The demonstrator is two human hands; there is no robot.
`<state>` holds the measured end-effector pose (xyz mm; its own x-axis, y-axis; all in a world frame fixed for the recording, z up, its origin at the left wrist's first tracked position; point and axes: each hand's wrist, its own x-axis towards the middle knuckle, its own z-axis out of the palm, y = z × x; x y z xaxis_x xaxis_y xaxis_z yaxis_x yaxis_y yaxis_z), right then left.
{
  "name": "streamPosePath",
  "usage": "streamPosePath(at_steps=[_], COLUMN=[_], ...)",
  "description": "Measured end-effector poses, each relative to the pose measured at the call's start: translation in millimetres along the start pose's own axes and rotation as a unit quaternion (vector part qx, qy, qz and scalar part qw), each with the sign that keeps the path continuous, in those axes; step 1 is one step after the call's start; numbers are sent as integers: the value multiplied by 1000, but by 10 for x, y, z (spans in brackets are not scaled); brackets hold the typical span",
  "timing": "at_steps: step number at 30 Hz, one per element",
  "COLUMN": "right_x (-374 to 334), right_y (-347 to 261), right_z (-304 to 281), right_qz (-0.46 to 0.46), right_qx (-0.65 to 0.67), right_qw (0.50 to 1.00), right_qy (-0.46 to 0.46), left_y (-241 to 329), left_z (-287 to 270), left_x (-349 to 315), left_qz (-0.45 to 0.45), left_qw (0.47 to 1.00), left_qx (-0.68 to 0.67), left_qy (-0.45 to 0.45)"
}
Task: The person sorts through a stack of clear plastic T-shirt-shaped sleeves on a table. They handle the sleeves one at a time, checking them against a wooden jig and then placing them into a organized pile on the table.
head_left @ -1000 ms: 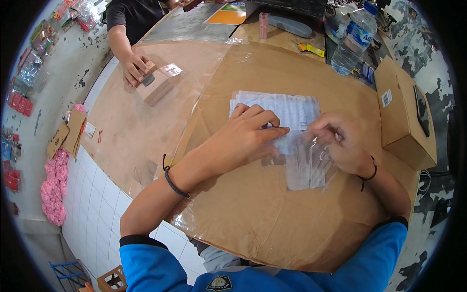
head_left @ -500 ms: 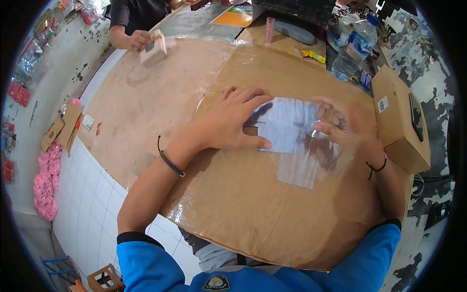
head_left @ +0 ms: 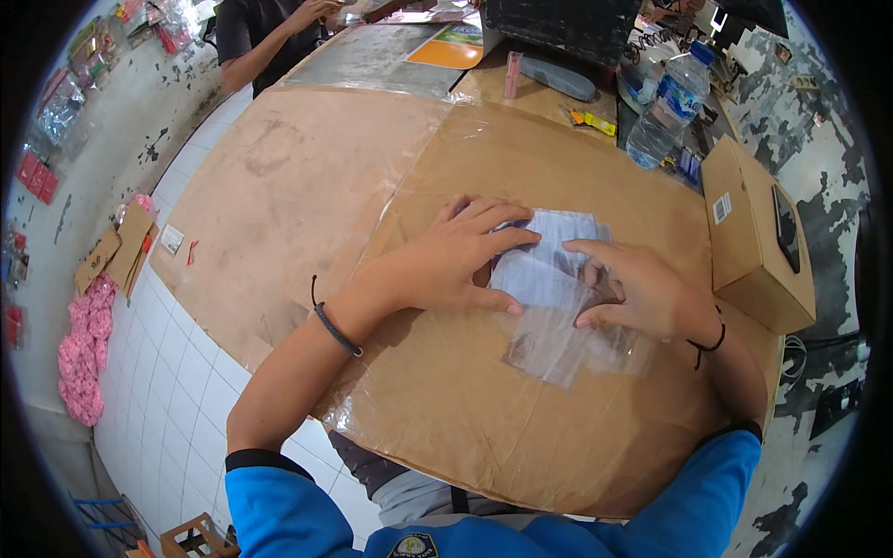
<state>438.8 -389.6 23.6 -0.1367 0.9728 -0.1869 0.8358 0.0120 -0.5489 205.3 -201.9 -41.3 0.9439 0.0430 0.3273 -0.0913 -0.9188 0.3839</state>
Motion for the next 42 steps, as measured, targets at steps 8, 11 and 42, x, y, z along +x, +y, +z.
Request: streamPosePath(at_steps=[8, 11, 42], right_x=[-95, -232, 608], right_y=[113, -22, 234], right_z=[-216, -369, -197], right_qz=[-123, -2, -134], right_qx=[65, 216, -63], right_qw=[984, 974, 978], right_qy=[109, 68, 146], left_y=[-83, -47, -141], left_z=[-22, -68, -239], left_x=[-1, 17, -79], left_qz=[-29, -27, -91], left_qw=[999, 999, 989], left_qx=[-20, -25, -106], left_qy=[11, 1, -45])
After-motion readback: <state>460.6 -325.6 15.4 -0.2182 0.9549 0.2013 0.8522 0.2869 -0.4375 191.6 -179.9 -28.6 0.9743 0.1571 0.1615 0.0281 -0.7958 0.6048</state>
